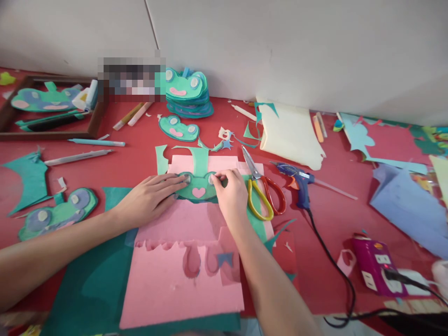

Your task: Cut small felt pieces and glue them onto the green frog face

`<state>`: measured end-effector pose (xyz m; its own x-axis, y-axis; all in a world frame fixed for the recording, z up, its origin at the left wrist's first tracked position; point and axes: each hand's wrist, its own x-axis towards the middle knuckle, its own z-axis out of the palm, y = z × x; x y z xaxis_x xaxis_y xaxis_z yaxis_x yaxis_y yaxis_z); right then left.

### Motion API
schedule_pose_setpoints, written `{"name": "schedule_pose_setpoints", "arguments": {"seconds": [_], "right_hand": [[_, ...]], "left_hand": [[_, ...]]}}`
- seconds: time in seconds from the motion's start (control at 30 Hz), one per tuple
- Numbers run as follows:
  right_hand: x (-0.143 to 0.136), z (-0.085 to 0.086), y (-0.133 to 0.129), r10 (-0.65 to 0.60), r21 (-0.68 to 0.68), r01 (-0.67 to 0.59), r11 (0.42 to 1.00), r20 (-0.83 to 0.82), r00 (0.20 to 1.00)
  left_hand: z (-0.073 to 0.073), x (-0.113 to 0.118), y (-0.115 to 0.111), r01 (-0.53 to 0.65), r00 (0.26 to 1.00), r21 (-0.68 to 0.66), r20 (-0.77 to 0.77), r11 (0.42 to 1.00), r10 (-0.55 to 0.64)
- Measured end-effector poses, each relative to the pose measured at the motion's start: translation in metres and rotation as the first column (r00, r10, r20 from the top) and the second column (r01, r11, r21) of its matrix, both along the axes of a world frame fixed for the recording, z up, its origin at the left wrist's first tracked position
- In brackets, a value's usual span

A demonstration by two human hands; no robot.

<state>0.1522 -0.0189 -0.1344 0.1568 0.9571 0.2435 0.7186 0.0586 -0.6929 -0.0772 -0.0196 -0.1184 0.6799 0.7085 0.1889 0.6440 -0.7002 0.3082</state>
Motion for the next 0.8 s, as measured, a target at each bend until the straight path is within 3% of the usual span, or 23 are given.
{"name": "schedule_pose_setpoints", "arguments": {"seconds": [0.8], "right_hand": [[-0.0004, 0.0007, -0.0008, 0.014, -0.013, -0.014, 1.0, 0.004, 1.0]], "left_hand": [[0.0019, -0.0004, -0.0011, -0.003, 0.999, -0.013, -0.048, 1.0, 0.003]]}}
